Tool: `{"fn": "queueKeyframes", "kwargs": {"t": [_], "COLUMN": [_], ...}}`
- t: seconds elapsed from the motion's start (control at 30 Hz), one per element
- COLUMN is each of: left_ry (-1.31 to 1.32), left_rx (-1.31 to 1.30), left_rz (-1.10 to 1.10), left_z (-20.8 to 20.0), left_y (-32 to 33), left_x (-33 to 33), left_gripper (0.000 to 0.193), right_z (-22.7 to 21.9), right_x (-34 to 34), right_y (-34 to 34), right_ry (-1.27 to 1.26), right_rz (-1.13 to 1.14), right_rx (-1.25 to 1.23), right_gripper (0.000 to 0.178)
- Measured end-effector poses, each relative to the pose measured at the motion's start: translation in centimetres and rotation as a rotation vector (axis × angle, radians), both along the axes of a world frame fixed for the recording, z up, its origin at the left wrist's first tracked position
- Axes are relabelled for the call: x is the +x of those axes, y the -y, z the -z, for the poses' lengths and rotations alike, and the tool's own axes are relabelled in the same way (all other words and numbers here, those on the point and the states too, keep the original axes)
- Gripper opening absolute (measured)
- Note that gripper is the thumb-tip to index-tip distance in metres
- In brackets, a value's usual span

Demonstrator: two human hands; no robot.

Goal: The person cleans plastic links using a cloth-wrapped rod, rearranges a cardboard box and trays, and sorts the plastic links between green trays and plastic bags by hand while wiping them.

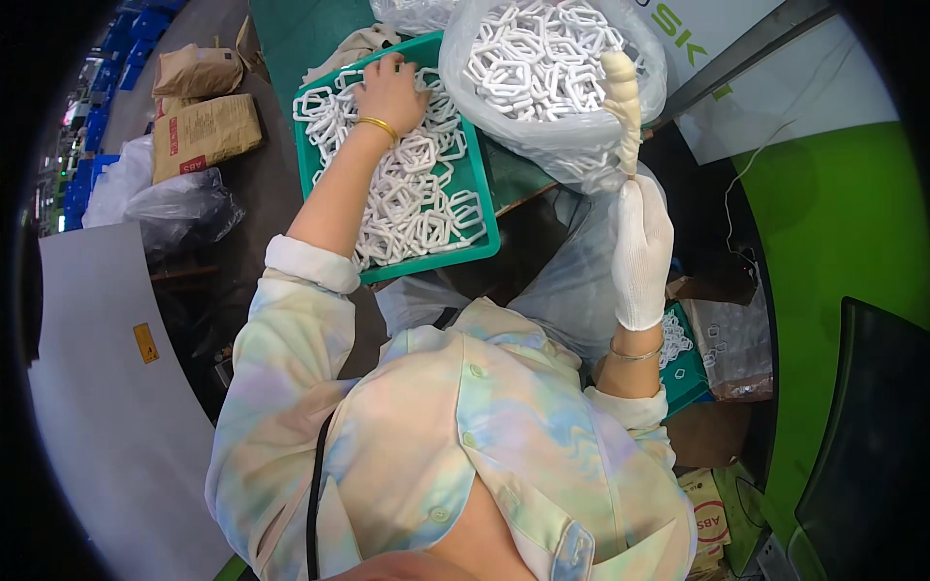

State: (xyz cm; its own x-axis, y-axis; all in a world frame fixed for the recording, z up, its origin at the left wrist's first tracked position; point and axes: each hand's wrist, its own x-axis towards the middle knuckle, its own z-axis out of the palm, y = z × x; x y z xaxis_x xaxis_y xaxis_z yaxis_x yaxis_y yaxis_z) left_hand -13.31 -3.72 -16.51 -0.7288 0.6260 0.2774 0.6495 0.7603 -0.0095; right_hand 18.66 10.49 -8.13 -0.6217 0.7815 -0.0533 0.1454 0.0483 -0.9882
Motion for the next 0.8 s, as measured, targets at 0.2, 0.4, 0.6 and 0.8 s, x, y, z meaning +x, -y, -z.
{"fn": "queueKeyframes", "kwargs": {"t": [0.2, 0.4, 0.6, 0.8], "left_ry": [0.272, 0.159, 0.138, 0.611], "left_rx": [0.040, 0.384, 0.085, 0.288], "left_rz": [0.290, 0.175, 0.048, 0.235], "left_z": [-0.5, -0.4, 0.2, -2.2], "left_y": [0.6, 4.9, 5.2, 2.9], "left_x": [3.8, -2.2, -3.4, 0.2], "left_gripper": [0.042, 0.042, 0.046, 0.033], "right_z": [0.5, 0.4, 0.9, 0.7], "right_x": [-0.3, -0.7, -0.7, -0.7], "right_y": [-0.4, -0.3, -0.1, -0.2], "right_ry": [0.005, -0.014, -0.012, -0.006], "right_rz": [-0.018, -0.034, -0.047, -0.063], "right_rx": [0.018, -0.020, -0.051, -0.052], "right_gripper": [0.029, 0.028, 0.028, 0.030]}}
